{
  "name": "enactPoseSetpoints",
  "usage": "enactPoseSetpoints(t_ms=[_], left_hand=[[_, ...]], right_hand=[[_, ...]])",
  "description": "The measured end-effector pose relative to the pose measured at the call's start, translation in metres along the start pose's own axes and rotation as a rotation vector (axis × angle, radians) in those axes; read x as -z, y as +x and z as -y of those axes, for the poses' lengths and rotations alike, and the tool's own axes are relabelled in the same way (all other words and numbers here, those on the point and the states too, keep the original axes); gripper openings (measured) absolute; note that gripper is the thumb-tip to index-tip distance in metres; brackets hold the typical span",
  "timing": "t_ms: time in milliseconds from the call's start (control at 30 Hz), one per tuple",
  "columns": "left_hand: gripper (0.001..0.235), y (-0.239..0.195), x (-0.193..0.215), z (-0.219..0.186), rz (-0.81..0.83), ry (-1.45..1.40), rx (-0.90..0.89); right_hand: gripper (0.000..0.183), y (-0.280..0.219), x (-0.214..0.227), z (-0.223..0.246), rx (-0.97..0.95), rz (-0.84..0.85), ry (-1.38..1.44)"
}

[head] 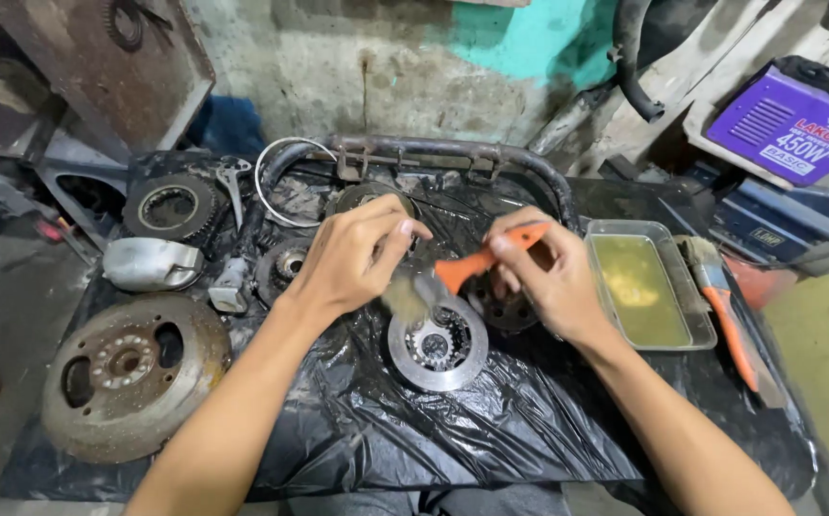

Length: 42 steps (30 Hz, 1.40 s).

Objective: Clean motorcycle clutch components using a brush and solvent

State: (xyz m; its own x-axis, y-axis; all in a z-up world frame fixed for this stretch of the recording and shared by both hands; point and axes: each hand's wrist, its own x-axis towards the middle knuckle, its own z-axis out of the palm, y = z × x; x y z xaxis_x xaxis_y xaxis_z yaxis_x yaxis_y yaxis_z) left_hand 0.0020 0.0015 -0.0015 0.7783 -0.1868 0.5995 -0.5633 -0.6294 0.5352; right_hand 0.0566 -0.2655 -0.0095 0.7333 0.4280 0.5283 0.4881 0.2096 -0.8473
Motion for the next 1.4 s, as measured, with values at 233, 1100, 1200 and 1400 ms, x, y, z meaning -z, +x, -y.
enactPoseSetpoints(t_ms=[233,1100,1200,1400], left_hand=[[0.054,0.000,0.004,-0.001,-0.006,-0.022,0.009],[0.059,0.000,0.004,0.002,-0.022,-0.041,-0.011],[0.060,0.000,0.003,0.001,-0.022,-0.048,-0.008],[0.043,0.000,-0.003,0.000,-0.042,0.047,0.006]], right_hand=[[0.011,-0.005,-0.011,0.010,-0.019,0.058,0.049],[0.019,-0.009,-0.016,0.009,-0.218,0.043,0.125],[0.018,-0.005,-0.014,0.010,-0.185,0.004,0.083],[0.027,-0.008,-0.005,0.004,-0.249,0.060,0.140]])
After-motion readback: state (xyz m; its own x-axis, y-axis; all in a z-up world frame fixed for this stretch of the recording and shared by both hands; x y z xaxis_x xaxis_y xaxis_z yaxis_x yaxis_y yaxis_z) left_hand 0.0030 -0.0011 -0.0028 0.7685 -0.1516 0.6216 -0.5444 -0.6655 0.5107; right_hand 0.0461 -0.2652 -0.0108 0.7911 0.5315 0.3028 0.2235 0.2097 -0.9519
